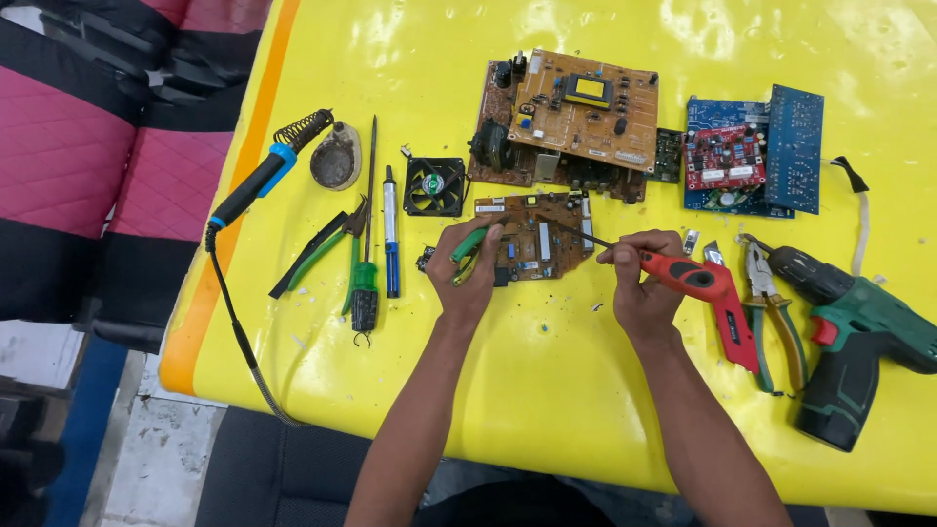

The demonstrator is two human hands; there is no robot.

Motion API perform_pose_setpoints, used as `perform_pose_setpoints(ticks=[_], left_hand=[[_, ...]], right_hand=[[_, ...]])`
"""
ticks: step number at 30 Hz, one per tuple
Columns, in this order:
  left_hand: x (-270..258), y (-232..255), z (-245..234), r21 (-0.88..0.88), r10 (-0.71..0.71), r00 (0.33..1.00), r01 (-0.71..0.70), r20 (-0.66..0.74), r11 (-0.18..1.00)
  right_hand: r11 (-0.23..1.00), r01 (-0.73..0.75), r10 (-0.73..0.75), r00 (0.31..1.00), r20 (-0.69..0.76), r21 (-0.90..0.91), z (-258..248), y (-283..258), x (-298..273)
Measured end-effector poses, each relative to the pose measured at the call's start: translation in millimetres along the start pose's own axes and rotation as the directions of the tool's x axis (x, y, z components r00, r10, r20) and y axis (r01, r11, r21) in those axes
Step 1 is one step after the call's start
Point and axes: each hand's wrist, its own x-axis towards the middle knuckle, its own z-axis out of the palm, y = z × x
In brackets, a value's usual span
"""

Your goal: The person uses a screwdriver to work on a small circuit board on a yellow table. They then switch to a utility knife to scrape or cut components on the board while holding a cylindrical object in their other hand.

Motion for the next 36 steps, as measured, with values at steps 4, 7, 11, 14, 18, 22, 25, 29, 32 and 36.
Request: perform_pose_setpoints(ticks=[4, 7, 11, 14, 18, 22, 25, 29, 32, 36], left_hand=[[1, -3, 3, -0.009, -0.003, 1.0, 0.003, 0.03, 1.0], [1, 2, 2, 0.006, 0.007, 1.0, -0.007, 0.012, 1.0], [2, 2, 1, -0.018, -0.022, 1.0, 0.022, 0.016, 1.0], [3, 5, 1, -0.002, -0.016, 1.0, 0.016, 0.013, 1.0], [1, -1, 2, 0.02, 0.008, 1.0, -0.008, 0.019, 1.0], [3, 1, 2, 0.008, 0.022, 1.0, -0.022, 0.004, 1.0], [3, 4, 0, 0.044, 0.058, 0.998, -0.057, -0.016, 0.997], [3, 4, -1, 0.029, 0.031, 0.999, -0.031, 0.004, 0.999], [4, 5, -1, 0.039, 0.042, 0.999, -0.042, 0.021, 0.998], [3, 4, 0, 0.056, 0.047, 0.999, -0.049, 0.026, 0.997]], right_hand=[[0.998, 0.049, -0.049, 0.999, -0.011, -0.05, -6, 0, 2], [0.999, 0.041, -0.042, 0.999, -0.021, -0.035, -5, -3, 4], [0.999, 0.042, -0.044, 0.996, -0.075, -0.029, -8, -7, 7], [0.997, 0.065, -0.069, 0.994, -0.09, -0.051, -9, -10, 9], [0.998, 0.066, -0.065, 0.994, -0.082, 0.004, -7, -18, 16], [0.995, 0.085, -0.09, 0.99, -0.111, -0.05, -11, -17, 19], [0.995, 0.08, -0.086, 0.99, -0.111, -0.062, -10, -18, 20], [0.998, 0.057, -0.055, 0.99, -0.133, 0.009, -10, -18, 20], [0.998, 0.053, -0.048, 0.991, -0.125, 0.04, -13, -15, 18], [0.994, 0.066, -0.056, 0.991, -0.122, 0.082, -15, -14, 15]])
